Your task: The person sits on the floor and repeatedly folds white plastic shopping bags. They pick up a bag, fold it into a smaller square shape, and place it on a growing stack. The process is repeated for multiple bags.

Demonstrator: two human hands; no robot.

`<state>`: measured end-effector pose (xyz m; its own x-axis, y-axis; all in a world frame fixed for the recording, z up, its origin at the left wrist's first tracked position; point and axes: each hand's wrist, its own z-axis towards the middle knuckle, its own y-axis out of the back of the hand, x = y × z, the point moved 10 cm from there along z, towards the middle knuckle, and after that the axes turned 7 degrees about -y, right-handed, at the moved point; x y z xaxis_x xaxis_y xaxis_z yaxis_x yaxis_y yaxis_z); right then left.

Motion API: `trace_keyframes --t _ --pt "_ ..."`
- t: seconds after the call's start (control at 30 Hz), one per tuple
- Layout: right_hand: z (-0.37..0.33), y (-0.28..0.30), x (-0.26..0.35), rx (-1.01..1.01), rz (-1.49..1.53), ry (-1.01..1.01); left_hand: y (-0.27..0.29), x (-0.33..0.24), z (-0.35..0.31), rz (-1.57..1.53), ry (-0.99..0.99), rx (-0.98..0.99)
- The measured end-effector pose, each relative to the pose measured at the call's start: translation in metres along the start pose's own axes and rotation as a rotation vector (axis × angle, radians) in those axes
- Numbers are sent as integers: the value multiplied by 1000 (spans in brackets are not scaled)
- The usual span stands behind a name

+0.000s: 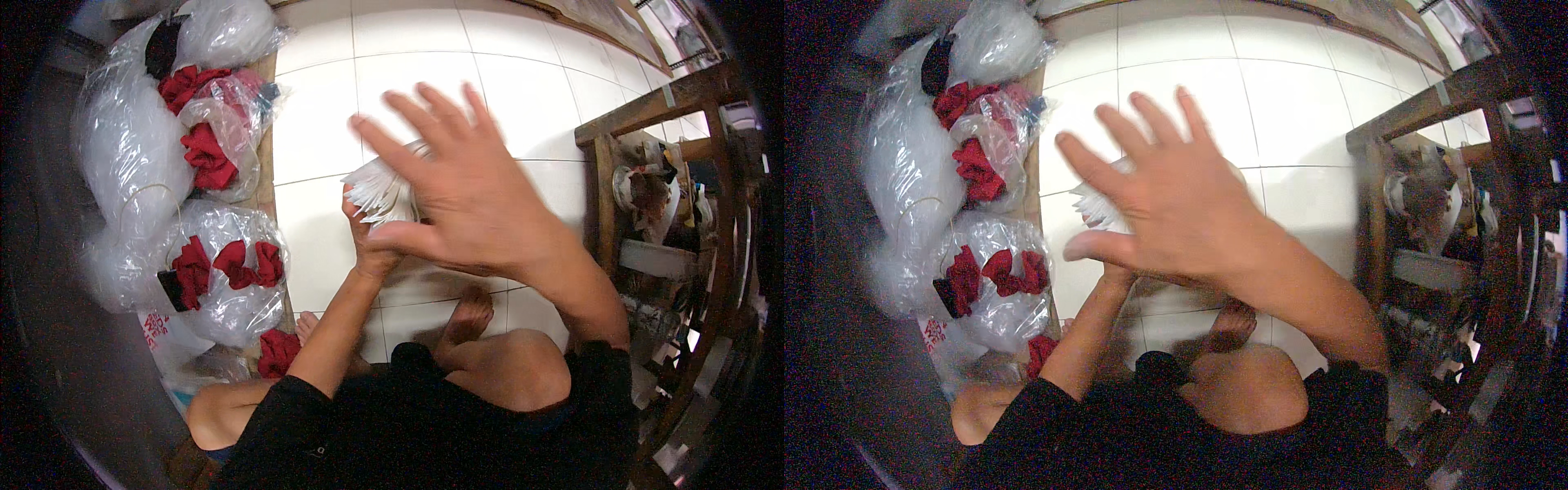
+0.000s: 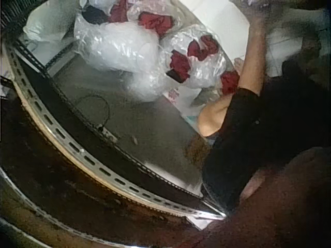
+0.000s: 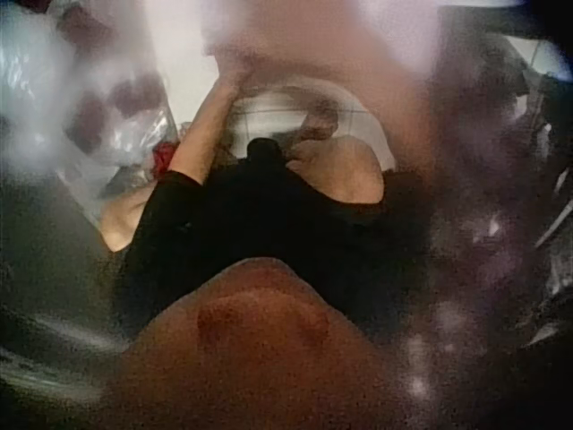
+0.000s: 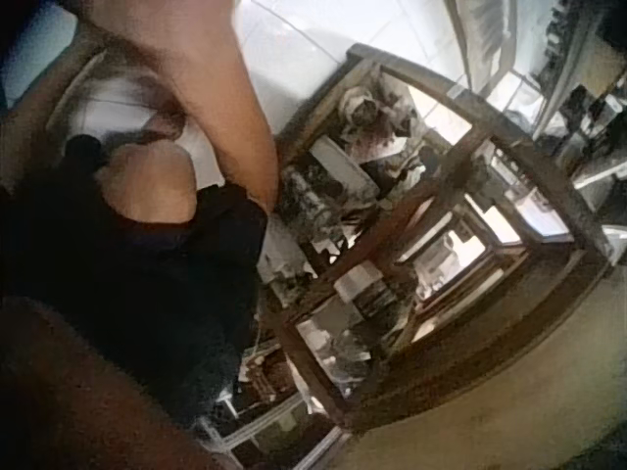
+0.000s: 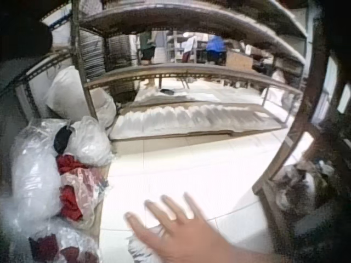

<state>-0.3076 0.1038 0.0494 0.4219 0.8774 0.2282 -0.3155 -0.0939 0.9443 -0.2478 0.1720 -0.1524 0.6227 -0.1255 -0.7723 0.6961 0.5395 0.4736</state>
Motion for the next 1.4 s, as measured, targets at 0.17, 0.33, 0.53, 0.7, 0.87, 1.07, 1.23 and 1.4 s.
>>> trace_keyframes --t 0.17,0.33,0.53,0.7,0.87,1.07,1.23,1.4 --pt "3 -42 8 46 -36 8 -2 9 0 -37 44 -2" --pt "5 -24 0 -25 -57 -56 2 -4 5 -21 57 20" --pt "4 -29 -26 -12 -169 -159 4 2 -1 -180 -24 -140" --pt "10 9 -31 -89 -34 -220 5 1 5 -4 -52 -14" --pt "17 -15 -18 -56 -81 -133 -8 9 -6 72 -64 35" --pt "14 -34 -20 -39 -104 -149 -34 20 -11 -85 157 207" --pt "17 28 -13 -237 5 -114 -12 49 -24 51 118 86" --pt "22 43 -23 -237 19 -138 -5 21 -9 161 -64 45"
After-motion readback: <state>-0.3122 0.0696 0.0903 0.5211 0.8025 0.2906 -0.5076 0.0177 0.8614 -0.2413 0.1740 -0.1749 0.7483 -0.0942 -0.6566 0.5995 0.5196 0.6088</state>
